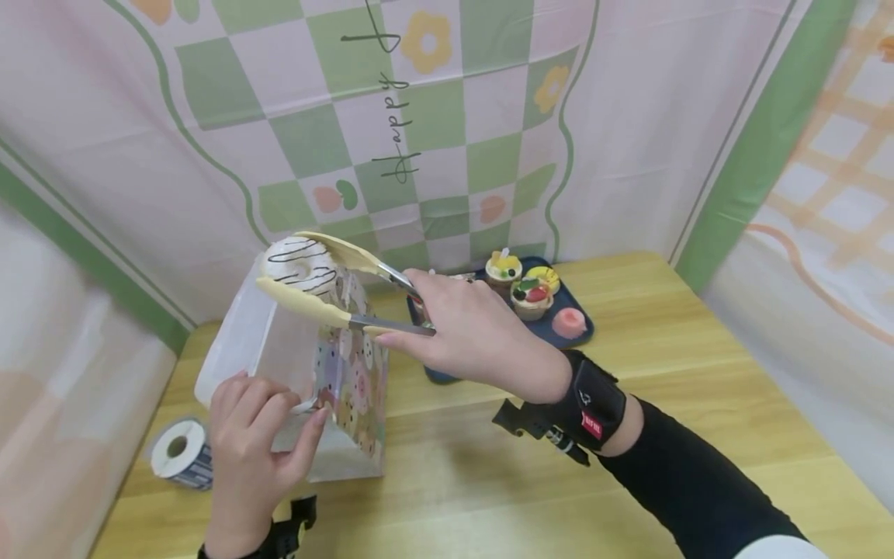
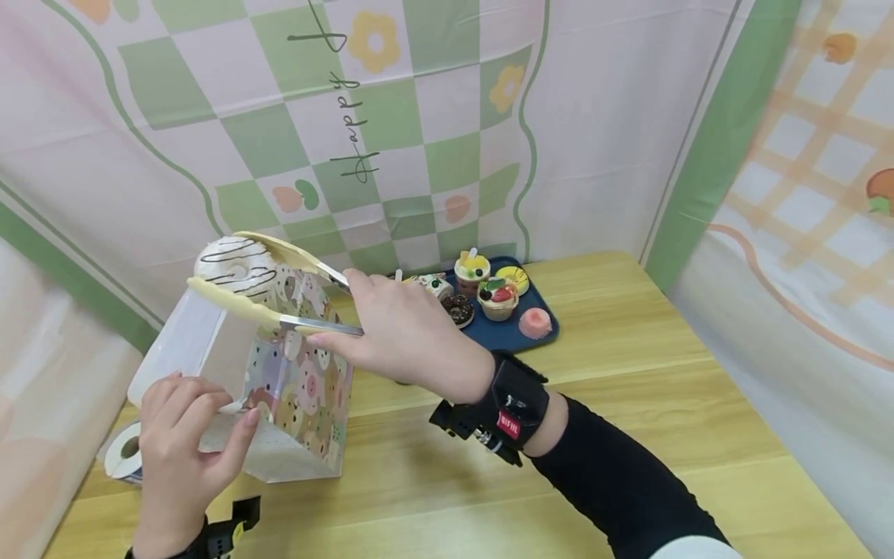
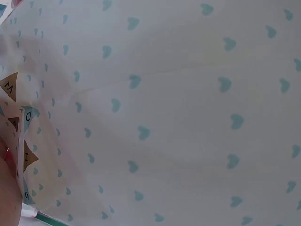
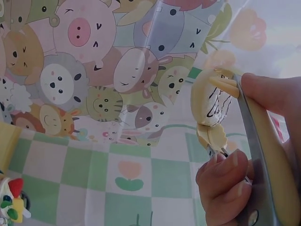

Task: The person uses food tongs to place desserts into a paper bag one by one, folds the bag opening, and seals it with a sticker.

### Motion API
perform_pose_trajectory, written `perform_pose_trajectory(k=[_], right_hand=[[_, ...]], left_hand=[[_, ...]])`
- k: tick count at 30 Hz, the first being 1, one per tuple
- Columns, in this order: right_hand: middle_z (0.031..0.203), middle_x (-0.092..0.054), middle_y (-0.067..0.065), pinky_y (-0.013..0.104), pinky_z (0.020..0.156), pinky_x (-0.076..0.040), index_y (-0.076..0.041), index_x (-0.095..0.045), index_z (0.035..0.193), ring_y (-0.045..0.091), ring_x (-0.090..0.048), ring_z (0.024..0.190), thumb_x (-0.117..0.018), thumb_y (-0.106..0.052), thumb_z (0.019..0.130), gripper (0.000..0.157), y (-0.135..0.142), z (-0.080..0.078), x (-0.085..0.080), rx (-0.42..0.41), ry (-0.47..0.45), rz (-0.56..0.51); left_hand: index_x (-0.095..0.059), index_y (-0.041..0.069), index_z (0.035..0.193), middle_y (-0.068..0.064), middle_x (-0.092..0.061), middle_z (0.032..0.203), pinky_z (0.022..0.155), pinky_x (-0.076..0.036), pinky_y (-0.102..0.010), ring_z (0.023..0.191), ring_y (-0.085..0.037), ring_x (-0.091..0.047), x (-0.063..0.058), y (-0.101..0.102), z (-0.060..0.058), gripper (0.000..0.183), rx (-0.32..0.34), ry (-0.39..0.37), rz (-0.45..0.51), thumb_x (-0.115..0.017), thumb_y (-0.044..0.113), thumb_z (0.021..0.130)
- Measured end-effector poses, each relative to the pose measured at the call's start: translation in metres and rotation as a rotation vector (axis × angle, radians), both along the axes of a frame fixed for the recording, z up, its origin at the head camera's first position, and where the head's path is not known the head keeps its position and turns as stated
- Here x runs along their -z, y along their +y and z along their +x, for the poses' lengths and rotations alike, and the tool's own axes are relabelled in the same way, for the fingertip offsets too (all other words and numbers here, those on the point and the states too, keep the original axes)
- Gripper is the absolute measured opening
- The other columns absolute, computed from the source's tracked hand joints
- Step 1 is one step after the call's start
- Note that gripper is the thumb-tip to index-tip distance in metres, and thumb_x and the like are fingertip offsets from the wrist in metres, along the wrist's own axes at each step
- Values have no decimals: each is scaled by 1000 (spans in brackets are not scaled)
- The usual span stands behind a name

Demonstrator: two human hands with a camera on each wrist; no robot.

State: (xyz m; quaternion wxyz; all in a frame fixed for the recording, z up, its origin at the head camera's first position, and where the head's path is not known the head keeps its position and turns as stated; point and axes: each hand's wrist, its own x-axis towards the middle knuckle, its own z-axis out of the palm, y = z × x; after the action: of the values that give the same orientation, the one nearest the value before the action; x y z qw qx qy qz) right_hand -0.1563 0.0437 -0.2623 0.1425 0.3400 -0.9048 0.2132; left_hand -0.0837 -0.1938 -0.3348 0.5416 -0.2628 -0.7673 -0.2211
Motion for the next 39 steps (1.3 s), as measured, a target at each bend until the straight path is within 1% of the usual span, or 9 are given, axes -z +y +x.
perform_pose_trajectory(k=[8,15,21,26,29,30,35,37,39], right_hand=[[69,-52,-4,31,50,-44,-10,-55,109,10,-51,60,-56,-60,84,56,-9,1,0,0,-20,54],[72,-54,-4,29,49,-41,-11,-55,114,10,-50,61,-56,-62,82,60,-14,3,-4,11,-67,77],[81,-59,-4,30,56,-47,-11,-54,119,8,-53,68,-56,-64,81,65,-19,5,-4,12,-57,88],[88,-62,-1,33,59,-50,-9,-51,127,11,-55,72,-60,-67,75,78,-20,5,-4,32,-61,106],[89,-62,0,35,62,-51,-9,-48,132,11,-56,73,-60,-70,73,86,-17,5,-4,54,-54,102],[87,-61,-1,35,61,-50,-9,-48,132,11,-55,71,-60,-70,72,86,-15,5,-4,60,-50,95],[77,-56,-6,30,53,-45,-13,-49,128,9,-51,63,-61,-69,72,80,-4,5,-2,76,-37,36],[71,-51,-6,28,47,-40,-16,-51,120,10,-48,56,-63,-68,72,72,1,5,1,75,-43,-2],[69,-51,-6,26,45,-38,-18,-52,112,9,-47,54,-64,-68,71,65,6,5,3,80,-44,-31]], left_hand=[[-52,0,56,-10,-52,57,64,-35,-52,58,-33,-45,1,-1,0,50,3,13,4,-57,38,88],[-52,0,56,-10,-52,57,65,-34,-51,59,-32,-44,0,-1,1,50,-8,-1,4,-57,38,88],[-52,0,56,-10,-51,56,64,-34,-52,58,-32,-44,-1,-1,1,51,-10,11,6,-57,39,88],[-52,1,55,-9,-51,56,63,-34,-51,57,-32,-44,-1,0,0,51,-1,18,1,-57,38,89],[-52,0,55,-10,-51,56,63,-34,-51,57,-32,-44,-2,0,0,51,1,21,-1,-57,38,89],[-52,0,55,-10,-51,56,62,-34,-51,57,-32,-44,-2,0,0,51,0,18,-2,-56,38,89],[-52,1,55,-10,-51,56,62,-34,-51,57,-32,-44,-2,1,0,51,-3,11,0,-56,39,89],[-52,0,55,-10,-51,55,62,-34,-51,57,-32,-44,-2,1,1,51,-1,11,3,-56,39,89],[-51,1,55,-10,-50,55,62,-34,-51,57,-32,-44,-2,2,1,51,1,11,7,-56,38,89]])
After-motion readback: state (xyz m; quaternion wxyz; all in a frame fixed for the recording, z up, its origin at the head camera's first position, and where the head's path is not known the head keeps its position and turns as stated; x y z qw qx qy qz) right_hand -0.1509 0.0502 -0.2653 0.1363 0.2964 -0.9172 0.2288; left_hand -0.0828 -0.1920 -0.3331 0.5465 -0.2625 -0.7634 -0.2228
